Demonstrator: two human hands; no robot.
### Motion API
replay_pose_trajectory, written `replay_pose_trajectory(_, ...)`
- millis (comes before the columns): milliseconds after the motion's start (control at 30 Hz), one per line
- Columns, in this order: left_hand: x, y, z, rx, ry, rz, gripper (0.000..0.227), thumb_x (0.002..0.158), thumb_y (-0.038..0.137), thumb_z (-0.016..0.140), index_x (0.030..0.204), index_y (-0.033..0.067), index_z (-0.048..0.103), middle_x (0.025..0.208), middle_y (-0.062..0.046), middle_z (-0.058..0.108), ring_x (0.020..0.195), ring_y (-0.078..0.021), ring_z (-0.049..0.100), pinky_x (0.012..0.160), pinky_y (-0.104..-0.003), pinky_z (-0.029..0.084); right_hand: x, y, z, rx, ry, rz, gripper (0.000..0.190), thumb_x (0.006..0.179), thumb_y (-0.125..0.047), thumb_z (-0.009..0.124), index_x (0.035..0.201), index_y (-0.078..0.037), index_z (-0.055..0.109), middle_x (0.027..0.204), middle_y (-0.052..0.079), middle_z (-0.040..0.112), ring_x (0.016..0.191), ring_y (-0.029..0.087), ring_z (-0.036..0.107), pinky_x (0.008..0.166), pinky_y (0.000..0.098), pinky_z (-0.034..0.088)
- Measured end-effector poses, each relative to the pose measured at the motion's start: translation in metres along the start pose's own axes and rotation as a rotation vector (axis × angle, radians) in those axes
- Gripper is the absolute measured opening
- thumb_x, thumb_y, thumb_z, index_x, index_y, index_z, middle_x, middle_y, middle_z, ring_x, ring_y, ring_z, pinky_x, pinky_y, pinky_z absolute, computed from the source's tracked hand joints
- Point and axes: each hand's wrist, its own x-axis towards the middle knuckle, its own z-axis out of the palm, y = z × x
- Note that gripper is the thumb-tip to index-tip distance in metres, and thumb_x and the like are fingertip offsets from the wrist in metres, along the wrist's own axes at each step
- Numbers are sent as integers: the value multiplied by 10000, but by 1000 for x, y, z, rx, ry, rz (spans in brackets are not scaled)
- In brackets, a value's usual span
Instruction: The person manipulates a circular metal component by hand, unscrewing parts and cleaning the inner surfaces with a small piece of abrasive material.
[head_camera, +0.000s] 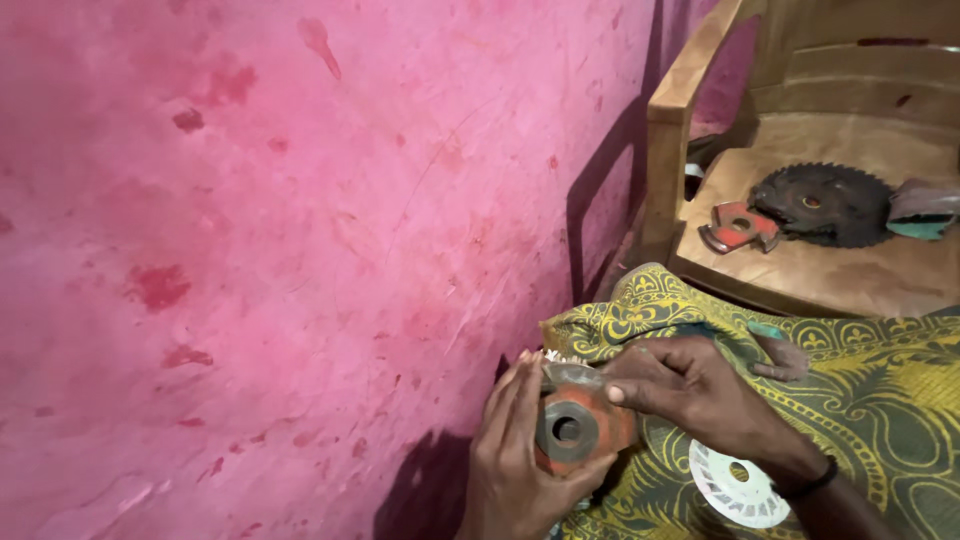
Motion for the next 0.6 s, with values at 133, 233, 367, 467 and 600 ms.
replay_pose_trajectory(133, -3, 2, 2, 36, 2, 30, 1033, 713, 350, 962, 1472, -100, 424, 1407, -329, 565, 1318, -477, 590, 1106, -509, 515, -4, 6, -3, 87, -27, 42, 220, 871, -193, 769, 855, 23, 807, 646, -41, 573, 602, 56, 452, 526, 270, 385)
replay_pose_trajectory(233, -1, 4, 3, 19, -12, 6, 1048, 711, 351, 963, 1483, -101, 417, 1394, -321, 575, 1314, -473, 592, 1100, -511, 513, -3, 6, -5, 78, -15, 55, 227, 858, -215, 772, 888, 6, 811, 655, -45, 613, 621, 48, 507, 544, 258, 426)
replay_pose_trajectory(367, 0, 5, 3, -3, -46, -51, 1080, 690, 356, 961, 1494, -108, 409, 1402, -331, 578, 1322, -479, 585, 1085, -502, 515, 0, 6, -3, 104, -11, 124, 255, 847, -247, 757, 930, -11, 807, 683, -34, 685, 638, 48, 573, 555, 258, 467)
replay_pose_trajectory(467, -1, 5, 2, -14, -77, -87, 1076, 683, 364, 959, 1481, -117, 421, 1406, -340, 575, 1322, -485, 580, 1083, -501, 511, 1, 6, -2, 91, 2, 131, 271, 858, -259, 770, 919, 2, 803, 669, -5, 655, 632, 68, 556, 549, 276, 465)
replay_pose_trajectory(600, 2, 4, 2, -29, -96, -133, 1056, 689, 375, 950, 1463, -133, 443, 1424, -343, 569, 1343, -479, 575, 1098, -499, 506, 0, 7, -3, 59, -14, 123, 264, 822, -250, 790, 961, -27, 802, 748, -16, 728, 702, 53, 623, 619, 266, 530)
